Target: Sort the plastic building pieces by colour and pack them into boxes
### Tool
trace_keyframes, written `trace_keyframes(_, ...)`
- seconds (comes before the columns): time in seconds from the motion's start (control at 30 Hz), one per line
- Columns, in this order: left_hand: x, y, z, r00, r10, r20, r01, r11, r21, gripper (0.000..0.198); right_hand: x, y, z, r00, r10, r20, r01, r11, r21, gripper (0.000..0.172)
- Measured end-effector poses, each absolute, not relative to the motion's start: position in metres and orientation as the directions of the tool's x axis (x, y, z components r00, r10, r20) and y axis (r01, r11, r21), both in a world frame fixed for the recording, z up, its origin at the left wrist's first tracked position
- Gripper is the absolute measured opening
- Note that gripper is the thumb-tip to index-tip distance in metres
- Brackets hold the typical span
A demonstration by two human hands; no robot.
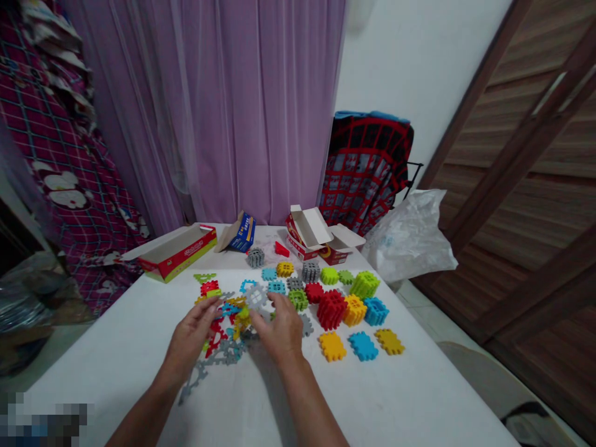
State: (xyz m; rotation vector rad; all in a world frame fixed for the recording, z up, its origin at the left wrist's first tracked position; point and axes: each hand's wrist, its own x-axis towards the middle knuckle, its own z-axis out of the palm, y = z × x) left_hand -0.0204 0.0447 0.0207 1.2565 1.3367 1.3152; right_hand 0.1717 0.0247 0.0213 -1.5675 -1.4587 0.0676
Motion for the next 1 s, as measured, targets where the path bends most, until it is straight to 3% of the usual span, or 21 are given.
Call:
trace_keyframes(0.17, -0.065, 0.058, 0.003, -0.34, 0.852, 0.397, 0.534, -0.172, 0.828, 0.043, 0.255, 0.076, 0.074, 0.425, 0.775, 0.467, 0.865, -0.196, -0.462, 0.04)
trace_keyframes(0.27, -0.085, 0.063, -0.01, -0.401, 0.806, 0.436, 0.622, -0.11, 0.775, 0.042, 0.29, 0.102, 0.092, 0.521, 0.798, 0.302, 0.842, -0.424, -0.332, 0.043)
trace_keyframes(0.37, -0.092, 0.067, -0.018, -0.472, 0.817, 0.33, 0.579, 0.005, 0.815, 0.044, 0.303, 0.116, 0.089, 0.579, 0.793, 0.189, 0.811, -0.536, -0.234, 0.047)
trace_keyframes(0.63, -0.094, 0.073, -0.014, -0.548, 0.832, 0.083, 0.387, 0.165, 0.907, 0.046, 0.297, 0.132, 0.067, 0.614, 0.776, 0.144, 0.789, -0.595, -0.156, 0.054)
trace_keyframes(1.0, -0.098, 0.077, -0.026, -0.548, 0.834, 0.063, 0.377, 0.179, 0.909, 0.044, 0.294, 0.133, 0.061, 0.638, 0.761, 0.12, 0.77, -0.625, -0.126, 0.059)
